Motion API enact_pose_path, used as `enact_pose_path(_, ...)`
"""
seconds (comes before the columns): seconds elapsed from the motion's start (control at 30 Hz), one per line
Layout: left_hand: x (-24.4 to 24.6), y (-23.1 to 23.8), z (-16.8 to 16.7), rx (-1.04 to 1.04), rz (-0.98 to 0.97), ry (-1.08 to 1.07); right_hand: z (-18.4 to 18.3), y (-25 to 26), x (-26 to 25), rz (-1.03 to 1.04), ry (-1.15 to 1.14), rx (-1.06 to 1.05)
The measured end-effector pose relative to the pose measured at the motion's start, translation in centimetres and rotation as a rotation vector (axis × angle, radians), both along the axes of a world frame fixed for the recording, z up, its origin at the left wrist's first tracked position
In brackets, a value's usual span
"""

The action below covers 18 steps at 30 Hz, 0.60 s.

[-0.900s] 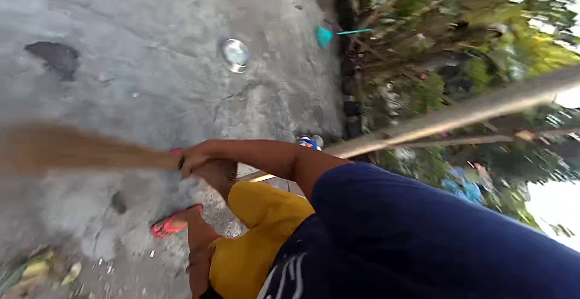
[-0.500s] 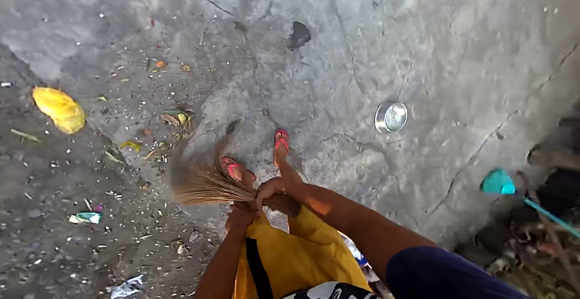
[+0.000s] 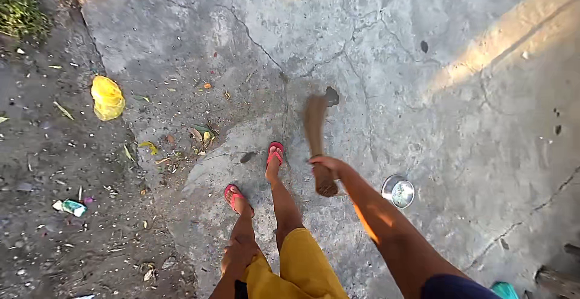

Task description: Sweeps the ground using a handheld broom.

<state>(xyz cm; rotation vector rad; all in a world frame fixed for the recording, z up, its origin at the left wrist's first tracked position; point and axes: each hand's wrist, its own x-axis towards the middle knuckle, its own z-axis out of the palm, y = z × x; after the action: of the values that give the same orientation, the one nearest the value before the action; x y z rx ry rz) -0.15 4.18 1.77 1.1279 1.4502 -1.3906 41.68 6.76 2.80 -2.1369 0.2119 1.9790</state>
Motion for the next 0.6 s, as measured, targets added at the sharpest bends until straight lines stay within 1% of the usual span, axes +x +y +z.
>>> enact_pose_path(0.07, 1.2, 0.6, -0.4, 0.011, 0.029, 0.025, -1.5, 2.7, -5.9, 0.420, 0.170, -0.026)
enact_pose_path(0.1, 2.2, 1.1, -0.4, 0.012, 0.061, 0.036, -1.9, 3.7, -8.8, 0.569, 0.270, -0.044)
enact_pose_path(0.13, 3.2, 1.5, -0.4, 0.015, 0.093, 0.042, -1.8, 4.5, -10.9, 0.673, 0.348, -0.068)
enact_pose_path(0.17, 4.1, 1.9, -0.5, 0.010, 0.113, 0.039, -1.3, 5.1, -12.2, 0.722, 0.405, -0.084)
enact_pose_path(0.2, 5.1, 2.3, -0.6, 0.005, 0.127, 0.030, -0.6, 5.3, -12.1, 0.712, 0.466, -0.067)
enact_pose_path(0.23, 6.0, 2.5, -1.1, 0.012, 0.144, 0.017, 0.2, 5.3, -10.7, 0.657, 0.517, -0.024)
enact_pose_path(0.27, 6.8, 2.8, -1.0, 0.005, 0.166, 0.001, 1.6, 5.2, -8.3, 0.594, 0.549, 0.018)
enact_pose_path(0.3, 7.3, 3.2, -0.5, -0.001, 0.204, -0.031, 3.4, 5.1, -5.1, 0.579, 0.547, 0.064)
enact_pose_path(0.33, 7.5, 3.7, -0.2, 0.001, 0.238, -0.063, 5.4, 5.1, -1.7, 0.578, 0.513, 0.095)
enact_pose_path(0.37, 7.1, 3.7, -0.6, 0.009, 0.247, -0.074, 7.8, 5.0, 1.7, 0.564, 0.465, 0.100)
enact_pose_path(0.4, 6.1, 3.6, -1.2, 0.007, 0.224, -0.070, 9.9, 4.6, 5.1, 0.516, 0.396, 0.101)
enact_pose_path(0.47, 3.3, 3.8, -0.2, -0.043, 0.246, -0.097, 12.5, 3.6, 12.0, 0.353, 0.231, 0.113)
enact_pose_path(0.5, 2.1, 3.9, 1.1, -0.079, 0.295, -0.155, 13.1, 3.4, 15.2, 0.269, 0.148, 0.107)
enact_pose_path(0.53, 1.4, 4.3, 2.6, -0.110, 0.442, -0.179, 12.9, 3.6, 18.0, 0.192, 0.060, 0.088)
enact_pose_path(0.57, 1.5, 5.3, 4.5, -0.181, 0.604, -0.147, 12.0, 4.1, 20.1, 0.119, -0.051, 0.061)
enact_pose_path(0.6, 2.1, 6.8, 6.6, -0.257, 0.710, -0.097, 10.4, 5.0, 21.5, 0.050, -0.151, 0.028)
